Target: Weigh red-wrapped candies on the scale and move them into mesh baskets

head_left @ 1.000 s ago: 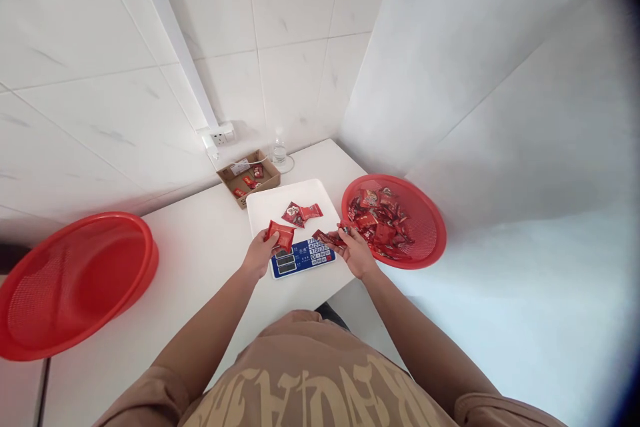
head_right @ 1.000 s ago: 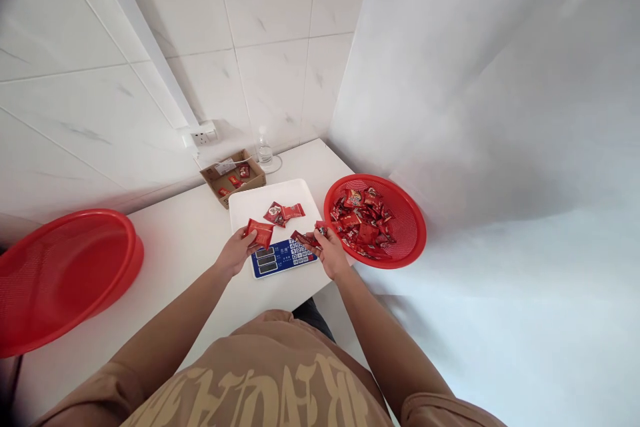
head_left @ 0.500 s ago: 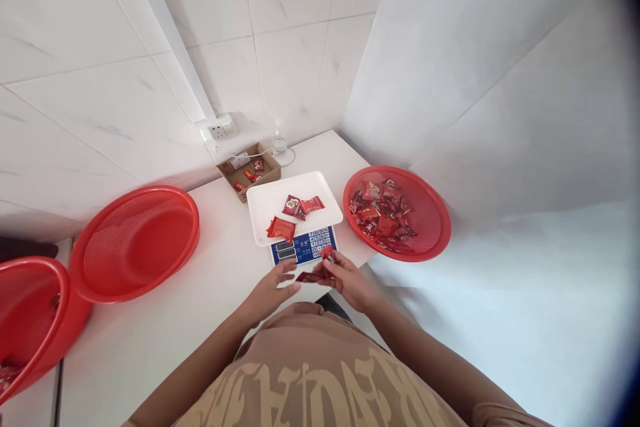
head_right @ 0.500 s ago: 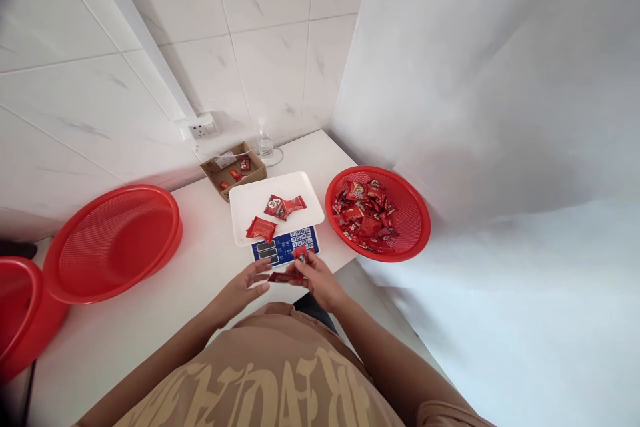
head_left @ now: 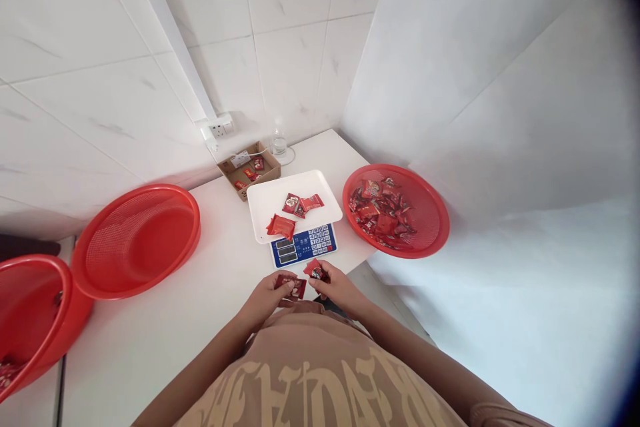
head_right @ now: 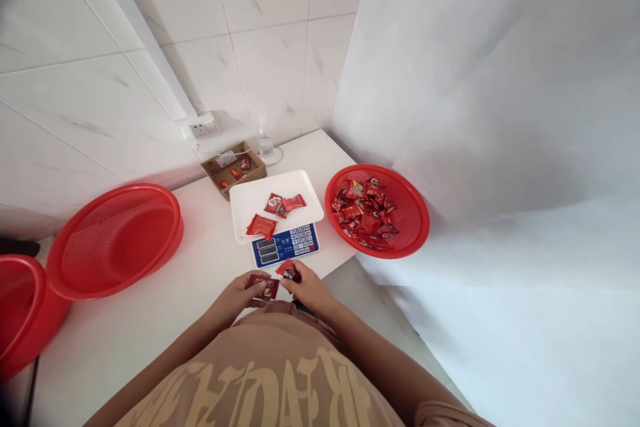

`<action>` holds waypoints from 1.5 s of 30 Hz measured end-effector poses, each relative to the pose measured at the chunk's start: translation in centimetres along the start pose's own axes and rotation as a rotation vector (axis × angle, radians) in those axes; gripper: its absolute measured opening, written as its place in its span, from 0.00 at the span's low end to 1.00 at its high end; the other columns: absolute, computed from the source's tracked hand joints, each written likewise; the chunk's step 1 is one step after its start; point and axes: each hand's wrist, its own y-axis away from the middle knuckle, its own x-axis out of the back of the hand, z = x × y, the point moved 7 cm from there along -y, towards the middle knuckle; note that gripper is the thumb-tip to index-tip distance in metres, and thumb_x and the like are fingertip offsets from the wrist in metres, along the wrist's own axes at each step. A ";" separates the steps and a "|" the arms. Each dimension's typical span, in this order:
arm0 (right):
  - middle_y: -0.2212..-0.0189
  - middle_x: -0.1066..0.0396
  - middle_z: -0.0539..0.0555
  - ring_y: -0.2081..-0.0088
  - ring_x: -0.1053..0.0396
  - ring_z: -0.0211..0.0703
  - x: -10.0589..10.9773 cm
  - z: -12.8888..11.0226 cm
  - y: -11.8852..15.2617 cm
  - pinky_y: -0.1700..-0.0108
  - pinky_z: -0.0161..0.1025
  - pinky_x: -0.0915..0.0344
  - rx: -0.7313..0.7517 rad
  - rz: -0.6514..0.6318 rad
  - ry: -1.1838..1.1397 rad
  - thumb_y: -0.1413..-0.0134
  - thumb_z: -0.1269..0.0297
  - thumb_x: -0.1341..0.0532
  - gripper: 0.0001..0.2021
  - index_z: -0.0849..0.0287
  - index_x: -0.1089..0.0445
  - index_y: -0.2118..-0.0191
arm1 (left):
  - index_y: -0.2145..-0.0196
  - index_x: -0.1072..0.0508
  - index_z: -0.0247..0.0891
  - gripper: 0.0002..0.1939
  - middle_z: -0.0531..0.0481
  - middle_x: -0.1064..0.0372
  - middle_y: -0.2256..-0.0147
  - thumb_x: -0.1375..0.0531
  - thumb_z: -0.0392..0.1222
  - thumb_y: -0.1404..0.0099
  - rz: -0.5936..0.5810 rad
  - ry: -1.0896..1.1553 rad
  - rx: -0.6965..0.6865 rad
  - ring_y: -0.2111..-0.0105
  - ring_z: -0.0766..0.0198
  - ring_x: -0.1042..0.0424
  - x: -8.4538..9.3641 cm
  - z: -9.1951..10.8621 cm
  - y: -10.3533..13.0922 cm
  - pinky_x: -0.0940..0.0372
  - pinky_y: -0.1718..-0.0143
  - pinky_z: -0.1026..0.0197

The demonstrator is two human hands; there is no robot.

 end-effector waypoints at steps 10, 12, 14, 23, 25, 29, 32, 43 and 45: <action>0.63 0.29 0.52 0.64 0.31 0.40 -2.2 -1.6 -0.5 0.57 0.41 0.34 0.136 -0.092 0.229 0.53 0.68 0.40 0.21 0.55 0.34 0.50 | 0.54 0.35 0.40 0.25 0.43 0.29 0.57 0.38 0.56 0.46 -0.139 0.125 0.059 0.62 0.57 0.27 -1.2 0.1 0.6 0.33 0.59 0.51; 0.67 0.28 0.51 0.67 0.30 0.40 -2.8 -1.7 -0.7 0.61 0.39 0.34 0.120 -0.126 0.204 0.52 0.64 0.39 0.19 0.56 0.33 0.52 | 0.56 0.33 0.39 0.25 0.45 0.29 0.59 0.35 0.53 0.49 -0.157 0.093 0.045 0.64 0.58 0.26 -1.0 0.0 0.5 0.33 0.58 0.51; 0.68 0.28 0.50 0.66 0.30 0.40 -3.3 -2.1 -1.0 0.62 0.39 0.33 0.144 -0.181 0.200 0.52 0.62 0.39 0.18 0.56 0.33 0.53 | 0.57 0.32 0.39 0.25 0.46 0.28 0.61 0.34 0.52 0.50 -0.161 0.091 0.036 0.65 0.58 0.27 -0.7 -0.1 0.4 0.33 0.59 0.52; 0.39 0.47 0.59 0.39 0.51 0.54 -2.2 -5.1 -7.3 0.42 0.53 0.47 0.536 0.044 1.045 0.45 0.67 0.45 0.16 0.54 0.32 0.50 | 0.62 0.33 0.39 0.20 0.48 0.28 0.64 0.37 0.54 0.46 0.087 0.224 0.045 0.63 0.62 0.28 2.3 0.8 0.3 0.33 0.60 0.57; 0.36 0.54 0.57 0.35 0.61 0.58 -2.9 -4.8 -8.8 0.40 0.59 0.54 0.562 -0.019 1.236 0.44 0.66 0.45 0.18 0.51 0.34 0.47 | 0.62 0.33 0.39 0.20 0.49 0.28 0.65 0.37 0.54 0.46 0.108 0.229 0.055 0.63 0.62 0.28 2.7 0.9 0.5 0.33 0.60 0.58; 0.37 0.51 0.57 0.35 0.64 0.59 -3.0 -4.2 -10.5 0.40 0.66 0.63 0.510 -0.070 1.367 0.43 0.62 0.45 0.21 0.50 0.39 0.43 | 0.61 0.33 0.39 0.20 0.49 0.28 0.65 0.37 0.54 0.47 0.135 0.236 0.061 0.63 0.63 0.28 3.3 0.7 0.7 0.33 0.61 0.59; 0.39 0.47 0.57 0.35 0.63 0.57 -2.1 -4.4 -10.9 0.40 0.65 0.65 0.491 0.009 1.358 0.42 0.63 0.47 0.19 0.52 0.37 0.45 | 0.61 0.33 0.39 0.20 0.49 0.28 0.66 0.37 0.53 0.47 0.138 0.249 0.052 0.64 0.63 0.28 3.5 0.7 0.8 0.33 0.61 0.60; 0.48 0.34 0.57 0.47 0.37 0.47 1.3 -4.9 -8.5 0.45 0.48 0.41 0.375 0.109 0.745 0.45 0.64 0.45 0.16 0.55 0.31 0.51 | 0.60 0.34 0.40 0.22 0.46 0.27 0.62 0.39 0.58 0.46 0.122 0.135 0.002 0.60 0.61 0.30 3.9 1.1 0.4 0.38 0.58 0.59; 0.54 0.29 0.56 0.54 0.31 0.45 0.8 -3.7 -7.4 0.50 0.46 0.36 0.275 0.008 0.553 0.46 0.60 0.44 0.17 0.56 0.32 0.51 | 0.61 0.35 0.40 0.22 0.46 0.27 0.61 0.40 0.57 0.46 0.096 0.078 -0.016 0.61 0.62 0.30 3.6 1.3 0.5 0.39 0.59 0.60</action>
